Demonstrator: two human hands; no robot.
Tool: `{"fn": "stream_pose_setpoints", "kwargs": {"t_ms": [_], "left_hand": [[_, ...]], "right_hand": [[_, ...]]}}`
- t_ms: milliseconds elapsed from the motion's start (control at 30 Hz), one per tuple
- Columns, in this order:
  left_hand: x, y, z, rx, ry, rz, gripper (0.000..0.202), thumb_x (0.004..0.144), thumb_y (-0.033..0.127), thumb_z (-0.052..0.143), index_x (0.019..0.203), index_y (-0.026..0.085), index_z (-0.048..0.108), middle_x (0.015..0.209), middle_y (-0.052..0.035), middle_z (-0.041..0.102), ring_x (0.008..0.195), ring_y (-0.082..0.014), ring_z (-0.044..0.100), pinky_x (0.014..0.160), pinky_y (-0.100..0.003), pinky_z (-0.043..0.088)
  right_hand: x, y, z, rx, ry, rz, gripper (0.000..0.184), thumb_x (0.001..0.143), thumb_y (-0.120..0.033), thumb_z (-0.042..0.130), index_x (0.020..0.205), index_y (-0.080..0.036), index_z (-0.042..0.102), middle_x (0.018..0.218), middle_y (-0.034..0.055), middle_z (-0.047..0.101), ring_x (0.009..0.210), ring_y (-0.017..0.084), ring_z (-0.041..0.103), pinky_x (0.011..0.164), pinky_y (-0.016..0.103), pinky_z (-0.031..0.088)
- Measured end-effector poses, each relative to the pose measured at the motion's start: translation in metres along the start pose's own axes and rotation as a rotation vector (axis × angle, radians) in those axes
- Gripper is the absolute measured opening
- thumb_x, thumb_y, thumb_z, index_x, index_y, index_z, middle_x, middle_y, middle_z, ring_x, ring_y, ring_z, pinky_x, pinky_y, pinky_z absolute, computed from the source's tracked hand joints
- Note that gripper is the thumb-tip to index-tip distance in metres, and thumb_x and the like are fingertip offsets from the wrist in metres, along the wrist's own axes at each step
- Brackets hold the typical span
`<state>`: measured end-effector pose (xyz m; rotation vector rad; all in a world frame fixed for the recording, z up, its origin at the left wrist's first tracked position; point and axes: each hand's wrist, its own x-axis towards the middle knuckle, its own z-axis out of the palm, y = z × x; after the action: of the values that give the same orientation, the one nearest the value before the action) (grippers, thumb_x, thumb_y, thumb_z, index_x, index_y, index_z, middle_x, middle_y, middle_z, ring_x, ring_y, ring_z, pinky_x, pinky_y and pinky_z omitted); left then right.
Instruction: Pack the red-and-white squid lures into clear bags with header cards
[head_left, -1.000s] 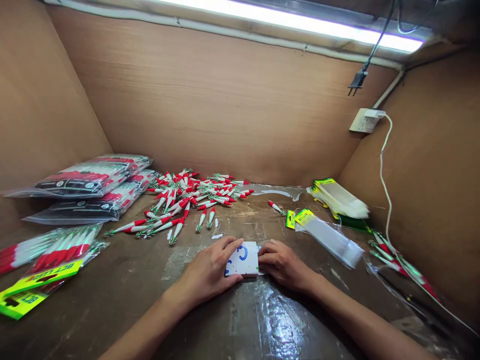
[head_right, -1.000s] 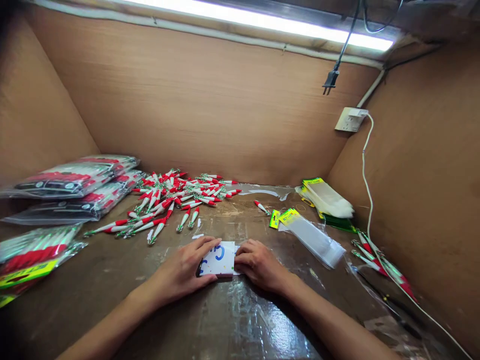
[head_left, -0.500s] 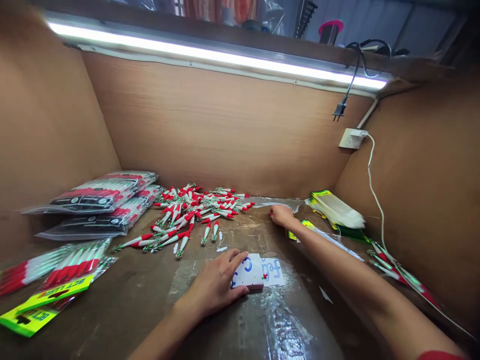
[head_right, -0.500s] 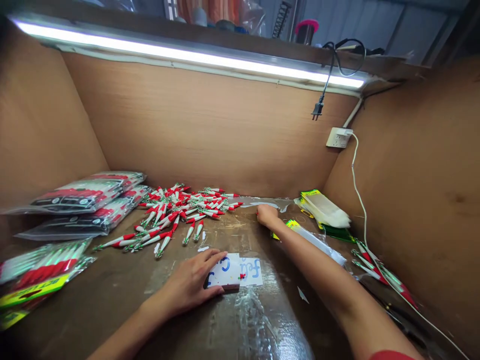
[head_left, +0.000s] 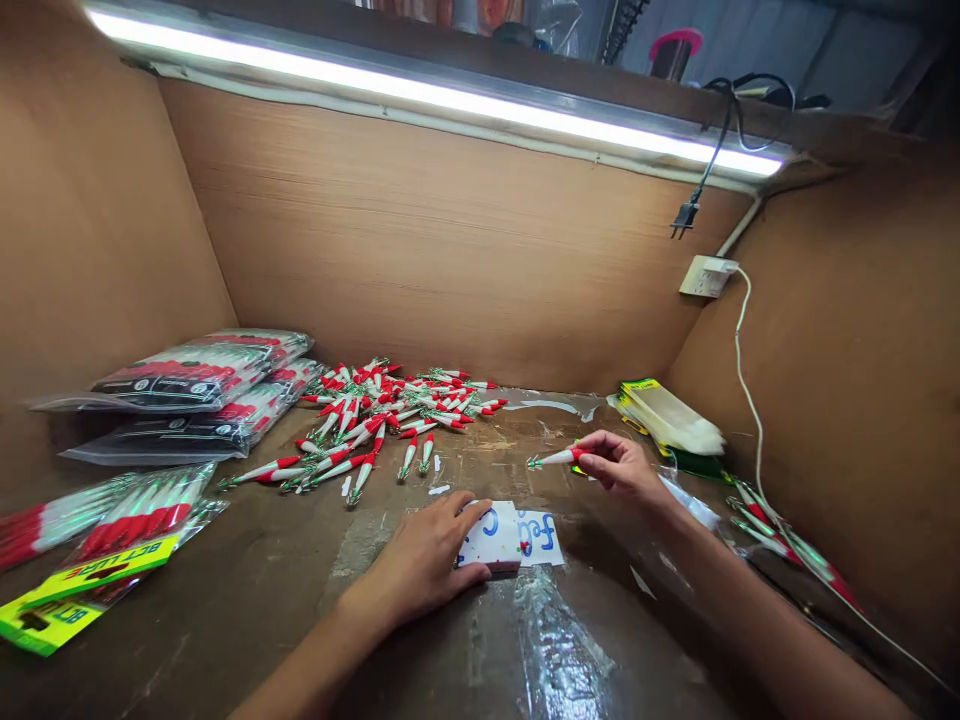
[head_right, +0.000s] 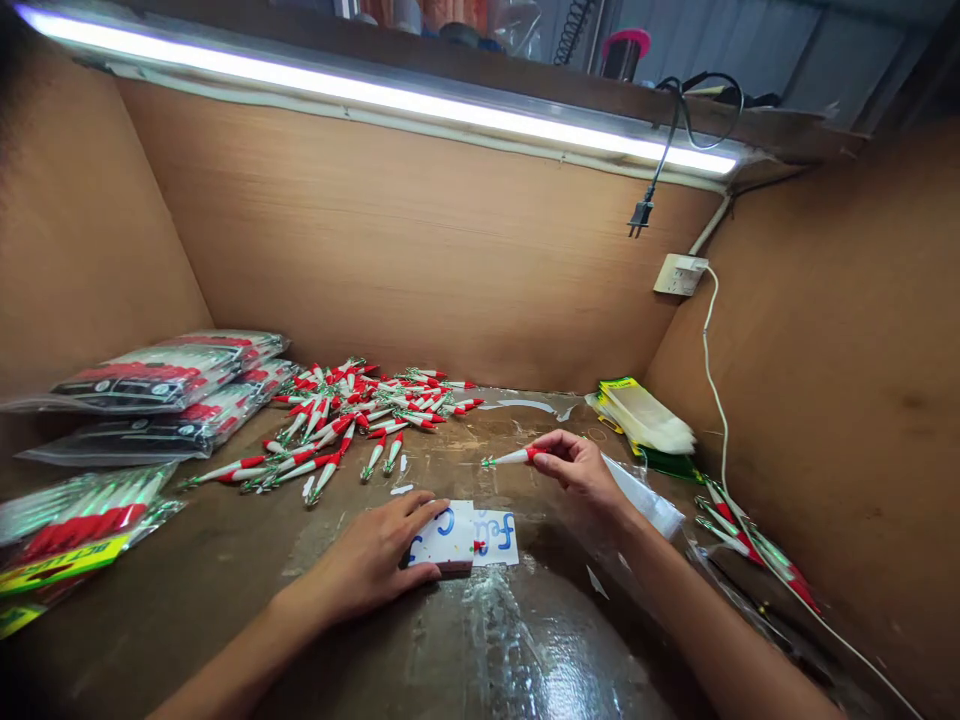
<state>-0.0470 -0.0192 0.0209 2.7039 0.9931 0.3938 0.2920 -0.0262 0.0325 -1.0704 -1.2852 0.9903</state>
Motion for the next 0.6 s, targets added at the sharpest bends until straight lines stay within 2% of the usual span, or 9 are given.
{"fn": "stream_pose_setpoints", "kwargs": {"t_ms": [167,433,600], "left_hand": [[0.003,-0.002,0.000,0.002,-0.016,0.005,0.066,0.084,0.050,0.067,0.144,0.033,0.044,0.141,-0.0076,0.052,0.122,-0.0304,0.055,0.102,-0.044,0.046],[0.005,0.000,-0.004,-0.010,-0.037,-0.007,0.064,0.083,0.048,0.068,0.141,0.034,0.046,0.139,-0.0060,0.053,0.119,-0.0285,0.057,0.101,-0.043,0.047],[0.004,-0.003,-0.002,-0.021,-0.028,-0.006,0.064,0.084,0.047,0.068,0.142,0.034,0.046,0.141,-0.0063,0.051,0.121,-0.0297,0.055,0.102,-0.045,0.046]], "right_hand": [[-0.026,0.009,0.003,-0.074,0.040,-0.019,0.026,0.075,-0.036,0.083,0.095,-0.021,0.074,0.094,0.0051,0.075,0.084,0.019,0.068,0.075,0.028,0.052],[-0.032,0.007,0.007,-0.159,-0.014,-0.140,0.014,0.078,-0.031,0.081,0.087,-0.022,0.075,0.093,0.0051,0.074,0.089,0.020,0.068,0.082,0.032,0.054],[-0.037,0.009,0.013,-0.130,0.041,-0.143,0.014,0.078,-0.030,0.081,0.088,-0.023,0.074,0.093,0.0047,0.073,0.087,0.020,0.068,0.079,0.032,0.055]]}}
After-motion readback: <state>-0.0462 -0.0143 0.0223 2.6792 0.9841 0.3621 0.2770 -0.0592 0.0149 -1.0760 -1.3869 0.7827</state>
